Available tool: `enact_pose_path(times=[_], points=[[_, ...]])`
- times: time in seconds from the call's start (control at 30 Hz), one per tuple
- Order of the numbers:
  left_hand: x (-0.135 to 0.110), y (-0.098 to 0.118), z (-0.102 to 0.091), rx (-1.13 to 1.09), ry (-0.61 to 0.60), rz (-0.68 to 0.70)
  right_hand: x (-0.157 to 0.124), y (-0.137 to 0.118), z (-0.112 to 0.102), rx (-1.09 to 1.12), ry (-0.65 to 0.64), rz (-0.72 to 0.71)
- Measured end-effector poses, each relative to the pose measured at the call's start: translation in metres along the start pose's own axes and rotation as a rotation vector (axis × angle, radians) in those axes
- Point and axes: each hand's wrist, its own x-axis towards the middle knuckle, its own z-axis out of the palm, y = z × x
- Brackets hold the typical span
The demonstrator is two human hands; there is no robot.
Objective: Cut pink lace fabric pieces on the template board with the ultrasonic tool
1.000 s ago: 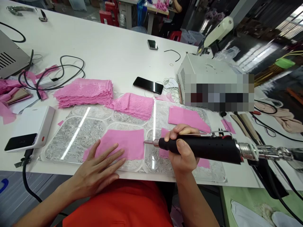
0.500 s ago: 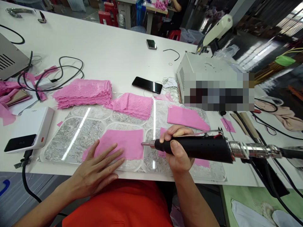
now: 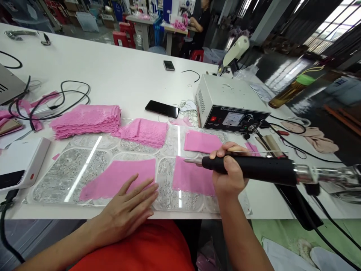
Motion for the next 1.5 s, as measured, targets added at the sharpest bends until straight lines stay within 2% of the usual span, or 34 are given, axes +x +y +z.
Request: enact_pose_path(times=[0.13,0.23,0.37,0.53,0.63,0.77,0.9,1.17,1.33,1.5], points=[[0.021,0.01,0.022,0.051,-0.03,-0.017,-0.002,0.011,0.002,0.017,-0.003,0.022],[0.028,0.012,0.034,0.085,-0.059,-0.042,-0.004,0.017,0.006,0.015,-0.004,0.038],[0.032,0.011,0.041,0.11,-0.096,-0.052,-0.004,0.021,0.008,0.02,-0.026,0.027],[0.046,0.012,0.044,0.137,-0.131,-0.064,0.0,0.021,0.005,0.004,0.007,0.03],[0.056,0.012,0.051,0.172,-0.127,-0.092,0.008,0.016,0.001,0.009,0.089,-0.007],[0.062,0.009,0.062,0.201,-0.114,-0.095,0.023,0.005,-0.012,0.032,0.276,-0.119],[0.063,0.006,0.07,0.159,-0.069,-0.157,0.031,0.002,-0.025,0.067,0.395,-0.12],[0.064,0.006,0.068,0.123,-0.052,-0.174,0.027,0.005,-0.026,0.002,0.333,-0.093],[0.064,0.006,0.069,0.095,-0.045,-0.184,0.025,0.006,-0.023,0.032,0.315,-0.065],[0.065,0.007,0.068,0.092,-0.04,-0.183,0.021,0.009,-0.021,0.053,0.243,-0.025]])
